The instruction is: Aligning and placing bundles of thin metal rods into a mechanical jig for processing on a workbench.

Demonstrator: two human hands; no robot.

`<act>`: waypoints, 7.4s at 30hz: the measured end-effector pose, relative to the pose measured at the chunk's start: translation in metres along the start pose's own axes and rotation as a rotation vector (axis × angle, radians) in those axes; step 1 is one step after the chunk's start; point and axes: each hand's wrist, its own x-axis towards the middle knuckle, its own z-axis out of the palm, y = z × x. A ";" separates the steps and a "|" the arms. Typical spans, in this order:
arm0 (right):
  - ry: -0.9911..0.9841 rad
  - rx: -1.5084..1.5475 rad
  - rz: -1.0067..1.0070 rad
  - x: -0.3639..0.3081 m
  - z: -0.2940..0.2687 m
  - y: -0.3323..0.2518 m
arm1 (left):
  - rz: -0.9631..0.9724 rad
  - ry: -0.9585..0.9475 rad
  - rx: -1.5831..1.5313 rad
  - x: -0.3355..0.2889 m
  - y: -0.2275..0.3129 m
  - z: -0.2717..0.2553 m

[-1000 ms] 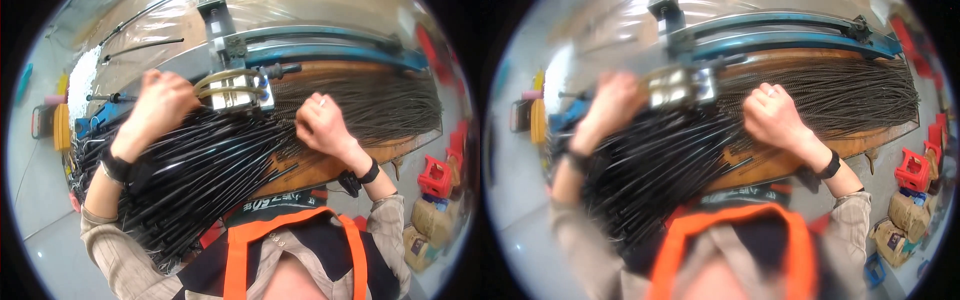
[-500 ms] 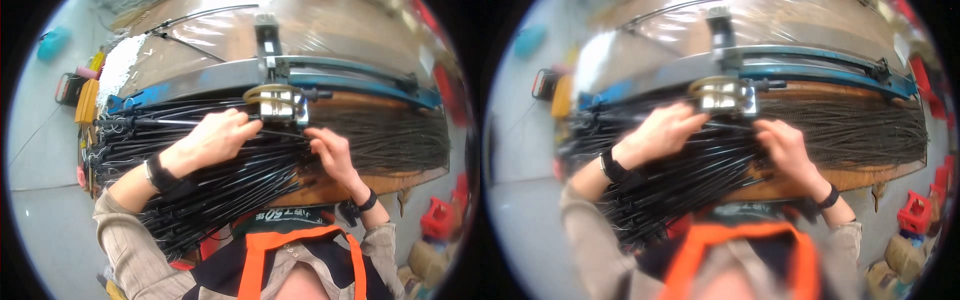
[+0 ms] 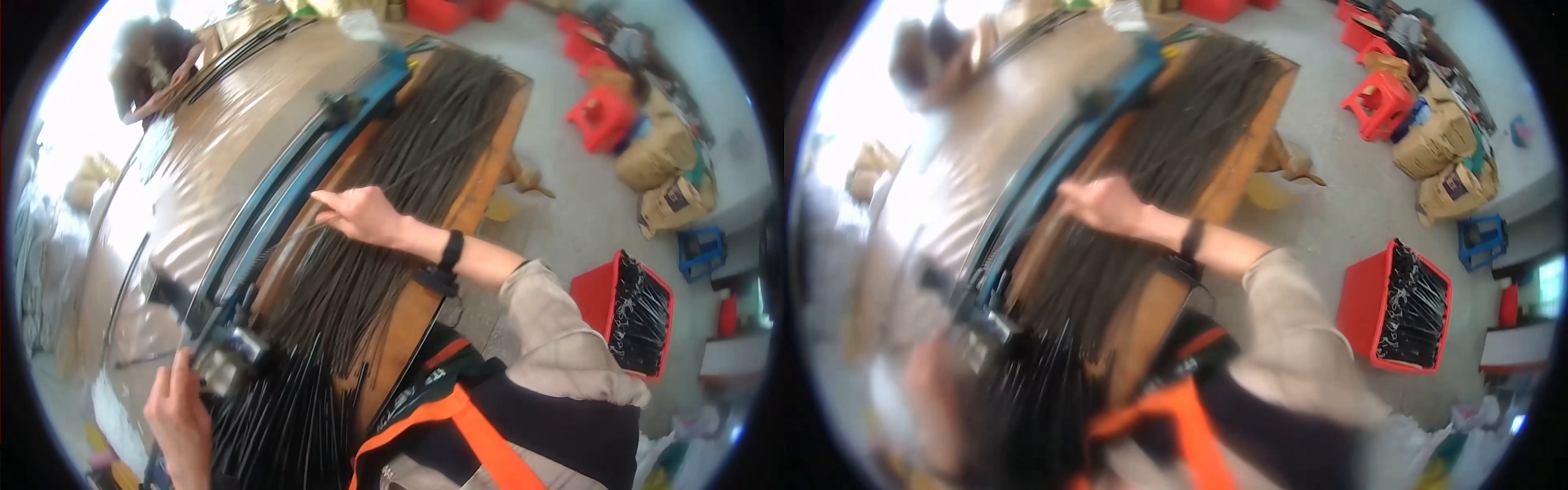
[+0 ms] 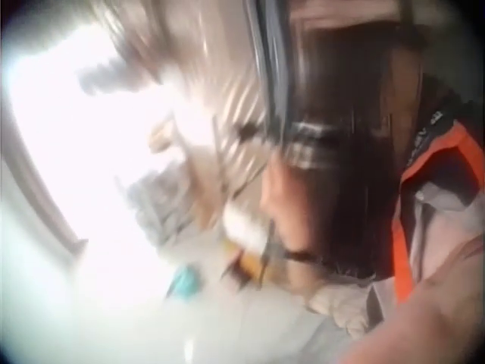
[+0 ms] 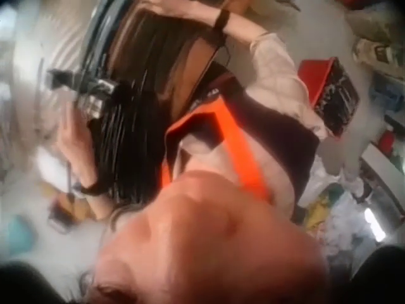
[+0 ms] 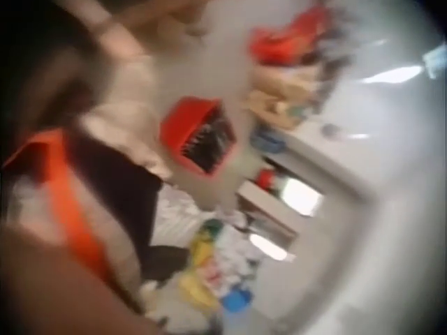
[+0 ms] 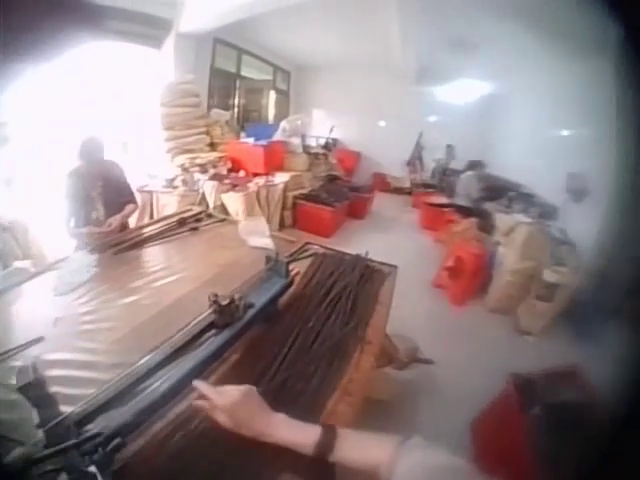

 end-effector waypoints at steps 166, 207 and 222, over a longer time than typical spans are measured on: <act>-0.284 0.312 -0.704 -0.093 0.064 -0.232 | -0.117 -0.096 0.234 -0.228 0.011 0.045; 0.262 0.041 -0.054 0.021 -0.079 0.113 | 0.186 0.098 -0.077 0.131 0.030 0.062; 0.703 -0.209 -0.285 0.010 -0.101 0.167 | 0.124 -0.141 -0.152 0.171 0.071 0.075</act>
